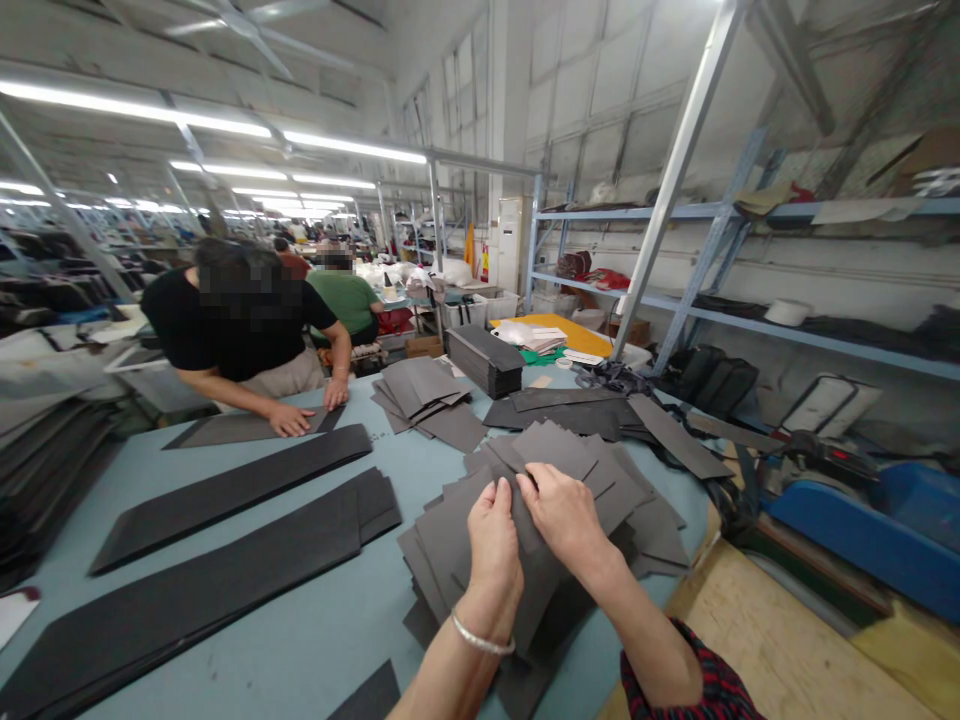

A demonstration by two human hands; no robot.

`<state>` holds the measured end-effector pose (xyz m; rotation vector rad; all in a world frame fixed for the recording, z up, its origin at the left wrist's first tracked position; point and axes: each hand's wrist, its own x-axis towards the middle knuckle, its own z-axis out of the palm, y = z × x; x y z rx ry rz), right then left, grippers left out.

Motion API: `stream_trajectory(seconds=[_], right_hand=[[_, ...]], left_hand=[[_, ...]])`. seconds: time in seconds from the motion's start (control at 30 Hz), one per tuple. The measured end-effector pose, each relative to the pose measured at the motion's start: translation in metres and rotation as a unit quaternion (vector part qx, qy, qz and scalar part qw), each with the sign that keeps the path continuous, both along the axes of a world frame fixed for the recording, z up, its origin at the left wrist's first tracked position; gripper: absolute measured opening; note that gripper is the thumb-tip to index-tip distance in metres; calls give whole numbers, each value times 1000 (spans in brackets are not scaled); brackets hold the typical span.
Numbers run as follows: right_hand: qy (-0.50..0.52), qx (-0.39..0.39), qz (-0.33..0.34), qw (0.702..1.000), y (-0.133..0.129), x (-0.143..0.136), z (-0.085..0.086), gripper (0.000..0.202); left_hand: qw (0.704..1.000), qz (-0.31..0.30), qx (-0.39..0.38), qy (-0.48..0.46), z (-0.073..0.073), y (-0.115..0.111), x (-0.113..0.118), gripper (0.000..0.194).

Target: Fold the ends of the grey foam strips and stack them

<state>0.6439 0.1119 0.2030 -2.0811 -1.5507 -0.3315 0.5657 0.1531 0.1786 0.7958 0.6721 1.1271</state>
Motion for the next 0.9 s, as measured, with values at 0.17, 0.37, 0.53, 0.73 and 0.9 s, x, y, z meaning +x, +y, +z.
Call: stream_trajectory(seconds=[0.17, 0.37, 0.53, 0.73, 0.9], right_hand=[[-89, -27, -20, 995, 3, -11, 4, 28], [-89, -44, -80, 992, 7, -9, 14, 30], [-84, -31, -63, 994, 8, -4, 19, 23], [123, 59, -58, 989, 26, 59, 3, 17], [477, 137, 76, 865, 35, 95, -7, 43]], left_hand=[[991, 60, 53, 106, 3, 8, -2, 46], [983, 80, 76, 146, -5, 18, -10, 47], [973, 98, 117, 175, -6, 18, -15, 43], [954, 109, 152, 233, 10, 44, -74, 39], [959, 141, 138, 204, 29, 52, -110, 46]])
